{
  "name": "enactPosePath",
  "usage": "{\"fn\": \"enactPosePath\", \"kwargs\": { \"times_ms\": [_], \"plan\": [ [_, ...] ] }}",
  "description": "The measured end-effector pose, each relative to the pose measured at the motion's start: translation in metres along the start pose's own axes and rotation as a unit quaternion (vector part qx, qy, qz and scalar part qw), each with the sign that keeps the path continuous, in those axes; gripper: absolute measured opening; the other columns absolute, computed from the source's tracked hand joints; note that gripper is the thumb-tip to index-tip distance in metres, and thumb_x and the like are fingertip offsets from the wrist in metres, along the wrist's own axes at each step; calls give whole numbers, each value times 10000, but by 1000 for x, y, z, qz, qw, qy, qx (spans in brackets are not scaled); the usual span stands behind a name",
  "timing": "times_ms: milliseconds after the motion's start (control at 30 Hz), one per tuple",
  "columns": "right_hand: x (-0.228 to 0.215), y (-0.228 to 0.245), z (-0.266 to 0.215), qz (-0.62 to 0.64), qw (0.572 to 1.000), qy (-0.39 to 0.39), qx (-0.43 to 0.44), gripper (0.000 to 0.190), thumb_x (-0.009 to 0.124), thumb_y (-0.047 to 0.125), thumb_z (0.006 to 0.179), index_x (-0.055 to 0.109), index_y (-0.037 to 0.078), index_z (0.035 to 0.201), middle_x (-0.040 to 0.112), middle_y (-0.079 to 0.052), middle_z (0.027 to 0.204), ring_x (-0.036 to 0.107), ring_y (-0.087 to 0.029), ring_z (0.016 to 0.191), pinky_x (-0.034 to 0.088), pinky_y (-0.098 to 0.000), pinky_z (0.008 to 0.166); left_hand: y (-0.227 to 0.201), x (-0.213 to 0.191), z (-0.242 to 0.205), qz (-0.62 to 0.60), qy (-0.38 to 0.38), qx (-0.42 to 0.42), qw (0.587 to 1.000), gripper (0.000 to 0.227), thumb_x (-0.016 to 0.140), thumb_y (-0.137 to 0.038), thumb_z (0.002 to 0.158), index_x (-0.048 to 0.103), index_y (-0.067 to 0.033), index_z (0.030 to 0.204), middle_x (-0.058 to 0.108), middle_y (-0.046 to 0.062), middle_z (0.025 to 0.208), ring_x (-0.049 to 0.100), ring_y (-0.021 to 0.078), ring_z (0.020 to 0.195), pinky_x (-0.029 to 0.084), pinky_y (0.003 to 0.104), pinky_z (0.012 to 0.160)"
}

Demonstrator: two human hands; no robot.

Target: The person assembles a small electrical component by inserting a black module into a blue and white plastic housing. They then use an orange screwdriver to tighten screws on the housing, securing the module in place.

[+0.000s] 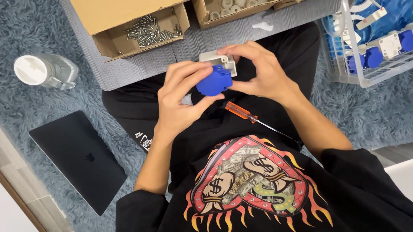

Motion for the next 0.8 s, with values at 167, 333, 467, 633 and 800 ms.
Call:
{"fn": "enactPosePath", "kwargs": {
  "times_ms": [167,333,467,633,800],
  "plan": [
    [-3,7,2,-8,1000,-2,-26,643,1019,135,866,642,-54,1351,773,-210,1179,698,-346,839,602,-474,762,0,5,2,7,5,15,1000,540,1013,-146,848,791,-55,1332,770,93,1321,666,343,1262,543,444,1117],
    [-1,10,1,-4,999,-8,-40,615,1007,118,874,650,-66,1339,768,-227,1155,695,-354,823,604,-483,736,2,7,2,15,26,8,1000,511,991,-187,875,798,-87,1338,775,72,1313,654,361,1301,513,466,1154],
    [0,8,-1,-4,999,-16,-43,612,1017,110,856,665,-70,1324,773,-233,1171,703,-346,816,604,-481,721,4,12,0,4,32,-4,999,506,982,-194,886,794,-106,1347,773,54,1322,646,352,1328,485,464,1178],
    [-1,13,2,-2,999,-11,-53,557,994,96,878,670,-73,1298,774,-252,1193,700,-354,793,592,-470,697,8,11,0,-7,62,-25,998,528,1005,-222,860,793,-138,1336,760,17,1318,610,337,1382,443,440,1191],
    [0,13,2,4,999,-7,-51,543,989,80,877,671,-67,1292,774,-257,1199,705,-360,793,588,-468,693,10,10,1,-16,79,-32,996,528,1006,-220,856,778,-136,1325,746,18,1324,590,349,1412,428,450,1197]
  ]
}}
Point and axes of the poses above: each hand's wrist, its own z-axis towards the middle knuckle, its own x-axis out of the palm, y = z × x, the point moved 5 cm from there along z, towards the middle knuckle
